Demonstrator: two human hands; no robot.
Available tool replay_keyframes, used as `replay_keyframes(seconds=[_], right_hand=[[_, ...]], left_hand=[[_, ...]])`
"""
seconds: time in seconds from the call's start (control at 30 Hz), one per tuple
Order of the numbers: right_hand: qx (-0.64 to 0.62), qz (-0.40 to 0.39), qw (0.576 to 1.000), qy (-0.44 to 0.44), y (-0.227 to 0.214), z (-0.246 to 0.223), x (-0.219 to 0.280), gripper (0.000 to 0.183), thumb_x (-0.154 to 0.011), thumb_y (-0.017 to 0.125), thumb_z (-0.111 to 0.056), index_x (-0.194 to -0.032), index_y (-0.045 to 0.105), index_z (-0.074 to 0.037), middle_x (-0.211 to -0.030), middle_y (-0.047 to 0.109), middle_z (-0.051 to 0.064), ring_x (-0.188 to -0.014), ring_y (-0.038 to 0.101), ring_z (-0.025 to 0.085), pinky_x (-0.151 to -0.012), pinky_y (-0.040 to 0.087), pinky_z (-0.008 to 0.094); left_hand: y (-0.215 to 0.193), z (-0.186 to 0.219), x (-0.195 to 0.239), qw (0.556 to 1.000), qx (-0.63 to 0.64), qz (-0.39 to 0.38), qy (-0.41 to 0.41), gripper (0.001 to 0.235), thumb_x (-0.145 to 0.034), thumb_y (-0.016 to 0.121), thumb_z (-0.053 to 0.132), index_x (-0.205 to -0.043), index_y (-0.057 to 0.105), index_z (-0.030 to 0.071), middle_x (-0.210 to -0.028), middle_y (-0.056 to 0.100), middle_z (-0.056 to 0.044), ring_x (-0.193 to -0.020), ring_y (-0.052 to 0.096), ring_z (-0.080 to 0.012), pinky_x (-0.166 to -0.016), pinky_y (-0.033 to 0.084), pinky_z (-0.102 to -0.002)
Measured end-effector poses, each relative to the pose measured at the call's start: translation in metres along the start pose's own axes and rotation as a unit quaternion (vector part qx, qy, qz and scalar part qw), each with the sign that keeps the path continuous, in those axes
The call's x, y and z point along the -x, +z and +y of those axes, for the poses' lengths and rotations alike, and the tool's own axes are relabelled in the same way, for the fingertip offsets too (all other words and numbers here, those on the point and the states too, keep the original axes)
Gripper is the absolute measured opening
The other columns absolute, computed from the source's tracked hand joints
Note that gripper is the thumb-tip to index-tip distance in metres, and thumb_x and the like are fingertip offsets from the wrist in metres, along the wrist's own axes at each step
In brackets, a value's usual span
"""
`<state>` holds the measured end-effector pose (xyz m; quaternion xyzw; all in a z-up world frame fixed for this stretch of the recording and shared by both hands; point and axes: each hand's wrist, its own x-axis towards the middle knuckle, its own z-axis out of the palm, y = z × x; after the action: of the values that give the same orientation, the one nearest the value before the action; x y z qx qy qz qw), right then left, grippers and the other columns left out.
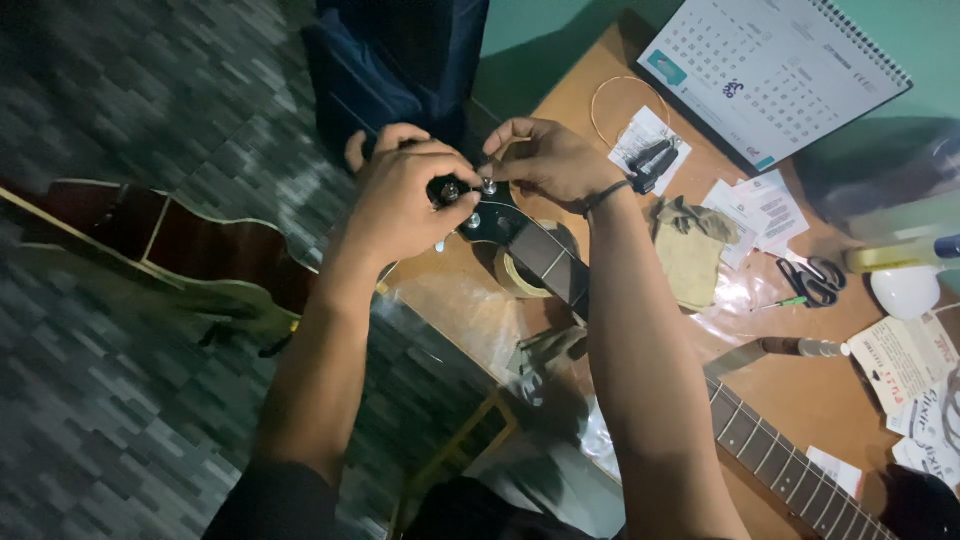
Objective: The person is changing the strings on a black electric guitar. They thread a new string through the tuning peg, wind it around the post, and then use a string winder tool to tighten the string.
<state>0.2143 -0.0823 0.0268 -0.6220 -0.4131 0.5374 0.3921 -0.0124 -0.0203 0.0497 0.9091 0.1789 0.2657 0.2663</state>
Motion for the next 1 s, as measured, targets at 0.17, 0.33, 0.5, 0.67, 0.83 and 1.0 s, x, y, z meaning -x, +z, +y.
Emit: replay_keyframes(seconds=[0.17,0.33,0.5,0.67,0.83,1.0], right_hand=[[-0.001,-0.004,1.0,0.002,-0.004,0.006,-0.005,0.03,-0.081,0.09,-0.012,-0.105,0.072,-0.009,-0.072,0.061,0.002,-0.065,0.056,0.01,-0.052,0.047,0.018],[0.0,-0.008,1.0,0.003,-0.008,0.01,-0.004,0.028,-0.08,0.089,-0.011,-0.103,0.073,-0.01,-0.073,0.062,0.002,-0.066,0.059,0.012,-0.052,0.047,0.018],[0.034,-0.019,0.997,-0.061,-0.014,0.016,-0.003,0.02,-0.086,0.086,-0.014,-0.098,0.072,-0.005,-0.067,0.062,0.005,-0.058,0.058,0.011,-0.048,0.046,0.02],[0.051,-0.027,0.998,-0.034,-0.023,0.003,0.022,0.014,-0.088,0.08,-0.013,-0.097,0.074,-0.004,-0.067,0.065,0.006,-0.057,0.059,0.01,-0.049,0.047,0.02],[0.116,-0.101,0.988,-0.014,-0.025,-0.012,0.039,0.016,-0.084,0.083,-0.021,-0.08,0.077,-0.007,-0.062,0.065,0.006,-0.055,0.06,0.011,-0.05,0.048,0.022],[0.154,-0.12,0.98,-0.029,-0.035,-0.005,0.038,0.016,-0.079,0.088,-0.019,-0.083,0.081,-0.005,-0.057,0.065,0.009,-0.052,0.059,0.012,-0.051,0.051,0.024]], left_hand=[[-0.004,0.01,-0.004,0.999,0.012,-0.043,-0.026,0.011,-0.095,0.072,0.02,-0.092,0.076,0.009,-0.102,0.078,-0.011,-0.116,0.068,-0.0312,-0.114,0.031,-0.046],[0.003,0.018,0.001,0.996,-0.005,-0.077,-0.048,0.014,-0.098,0.067,0.018,-0.099,0.076,0.008,-0.11,0.075,-0.018,-0.119,0.063,-0.0416,-0.109,0.036,-0.056],[0.036,0.009,0.012,0.998,-0.05,0.005,-0.033,0.012,-0.094,0.076,0.026,-0.092,0.075,0.015,-0.107,0.072,-0.013,-0.121,0.062,-0.04,-0.11,0.037,-0.052],[0.044,0.047,0.019,0.988,-0.085,0.029,-0.123,0.013,-0.097,0.073,0.032,-0.095,0.075,0.019,-0.109,0.071,-0.012,-0.13,0.055,-0.0409,-0.109,0.035,-0.052],[0.055,0.057,0.021,0.983,-0.073,0.079,-0.145,0.015,-0.097,0.074,0.033,-0.096,0.075,0.018,-0.11,0.07,-0.013,-0.128,0.055,-0.0425,-0.107,0.039,-0.056],[0.07,0.054,0.02,0.974,-0.088,0.109,-0.179,0.014,-0.097,0.075,0.036,-0.099,0.074,0.023,-0.11,0.068,-0.009,-0.13,0.055,-0.0394,-0.107,0.04,-0.057]])
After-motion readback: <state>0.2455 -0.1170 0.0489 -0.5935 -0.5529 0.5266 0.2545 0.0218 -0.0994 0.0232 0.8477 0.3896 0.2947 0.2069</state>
